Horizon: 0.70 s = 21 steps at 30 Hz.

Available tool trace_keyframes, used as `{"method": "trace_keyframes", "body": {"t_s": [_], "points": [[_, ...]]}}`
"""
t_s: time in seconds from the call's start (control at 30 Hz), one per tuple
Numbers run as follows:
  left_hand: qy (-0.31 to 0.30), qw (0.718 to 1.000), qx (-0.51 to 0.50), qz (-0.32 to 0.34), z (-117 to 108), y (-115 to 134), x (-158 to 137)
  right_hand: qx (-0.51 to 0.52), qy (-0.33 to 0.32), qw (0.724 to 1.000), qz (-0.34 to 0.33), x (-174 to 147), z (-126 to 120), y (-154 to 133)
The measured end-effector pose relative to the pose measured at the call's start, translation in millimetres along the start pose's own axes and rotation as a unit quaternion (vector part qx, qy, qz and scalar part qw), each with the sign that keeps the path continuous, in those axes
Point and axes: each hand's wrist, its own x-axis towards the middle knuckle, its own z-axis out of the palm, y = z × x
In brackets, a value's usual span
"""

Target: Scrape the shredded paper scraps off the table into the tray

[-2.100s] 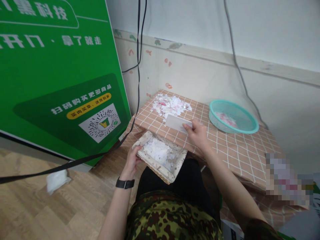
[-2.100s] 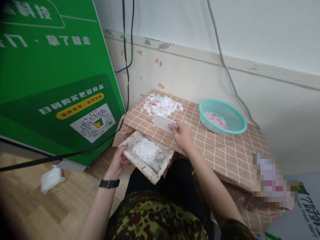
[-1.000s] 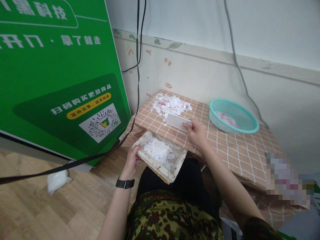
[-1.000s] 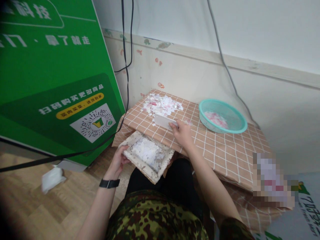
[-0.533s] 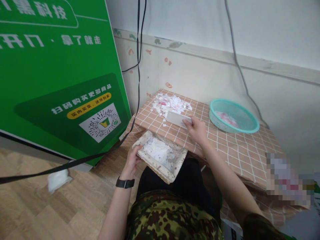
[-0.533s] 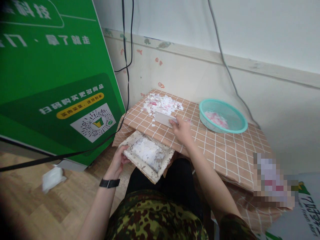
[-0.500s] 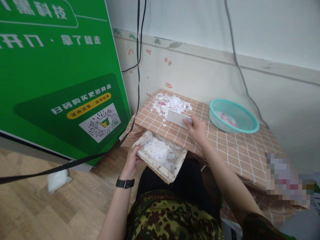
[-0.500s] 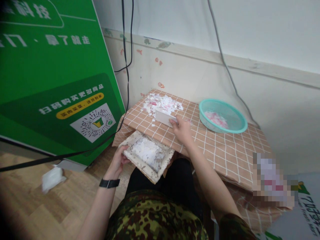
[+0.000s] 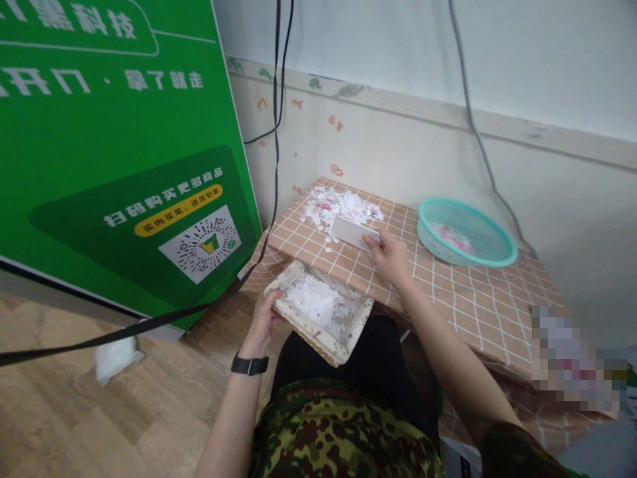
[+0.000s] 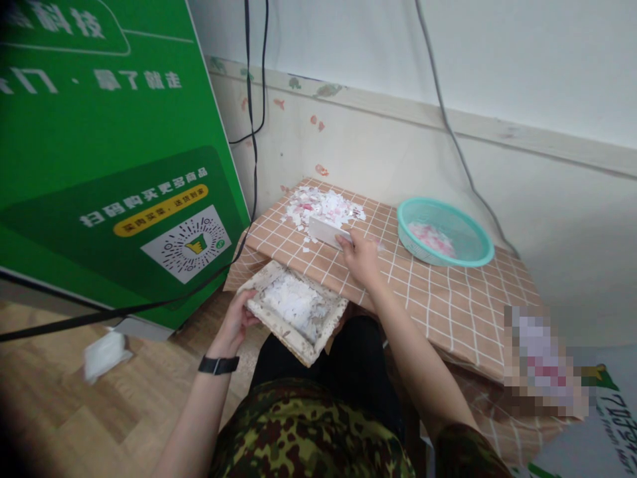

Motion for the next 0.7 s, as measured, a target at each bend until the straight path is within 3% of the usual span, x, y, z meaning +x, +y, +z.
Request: {"method": "trace_keyframes", "body": {"t_s": [0.23,0.43,0.7], "points": [[-0.002,1.000,-0.005,0.000,0,0,-1,-0.013,-0.069,0.997,-0.026,15,3,2],[0.002,1.000,0.001,-0.011,1,1,-1,-0.076,-0.050,0.996,-0.008,19,-17,1],[-0.003,1.000,-0.011,-0.002,0,-1,2,-0.060,-0.055,0.996,-0.021,22,-8,3]]}}
